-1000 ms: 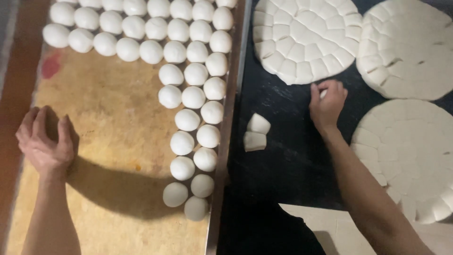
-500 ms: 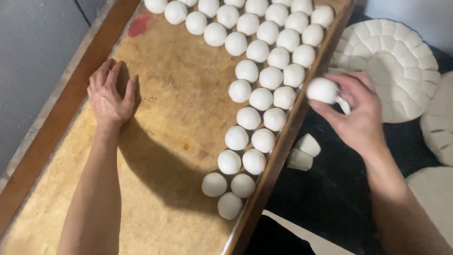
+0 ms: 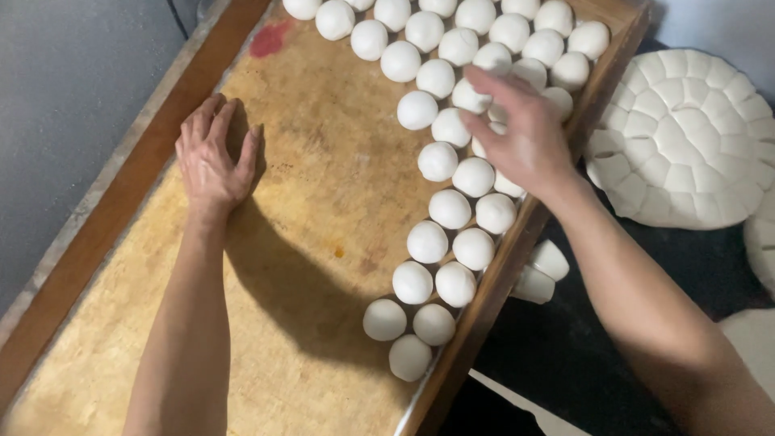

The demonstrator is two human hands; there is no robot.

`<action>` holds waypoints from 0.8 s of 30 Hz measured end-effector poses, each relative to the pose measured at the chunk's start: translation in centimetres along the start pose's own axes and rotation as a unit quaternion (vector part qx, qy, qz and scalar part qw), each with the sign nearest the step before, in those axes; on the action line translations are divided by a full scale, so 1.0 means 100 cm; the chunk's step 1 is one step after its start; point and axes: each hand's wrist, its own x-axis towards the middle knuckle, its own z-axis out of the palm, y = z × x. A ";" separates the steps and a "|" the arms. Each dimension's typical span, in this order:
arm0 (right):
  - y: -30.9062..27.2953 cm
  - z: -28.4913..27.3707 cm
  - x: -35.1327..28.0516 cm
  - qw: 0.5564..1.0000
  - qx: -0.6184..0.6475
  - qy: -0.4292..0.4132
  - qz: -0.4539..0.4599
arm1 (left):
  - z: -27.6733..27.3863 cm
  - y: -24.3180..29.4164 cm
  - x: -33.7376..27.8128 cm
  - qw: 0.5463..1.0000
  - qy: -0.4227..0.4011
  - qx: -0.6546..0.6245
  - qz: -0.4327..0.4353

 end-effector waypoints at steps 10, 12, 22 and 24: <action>0.073 0.016 -0.251 0.952 -0.044 0.085 0.291 | 0.008 0.000 -0.006 0.992 0.064 0.053 0.098; 0.056 0.020 -0.258 0.965 -0.053 0.059 0.250 | 0.006 -0.001 -0.006 0.992 0.057 0.056 0.103; 0.108 -0.037 -0.305 0.867 -0.130 0.360 0.320 | 0.014 -0.010 -0.008 0.983 0.075 0.068 0.156; 0.098 -0.045 -0.317 0.870 -0.153 0.352 0.308 | 0.015 -0.010 -0.009 0.986 0.061 0.069 0.141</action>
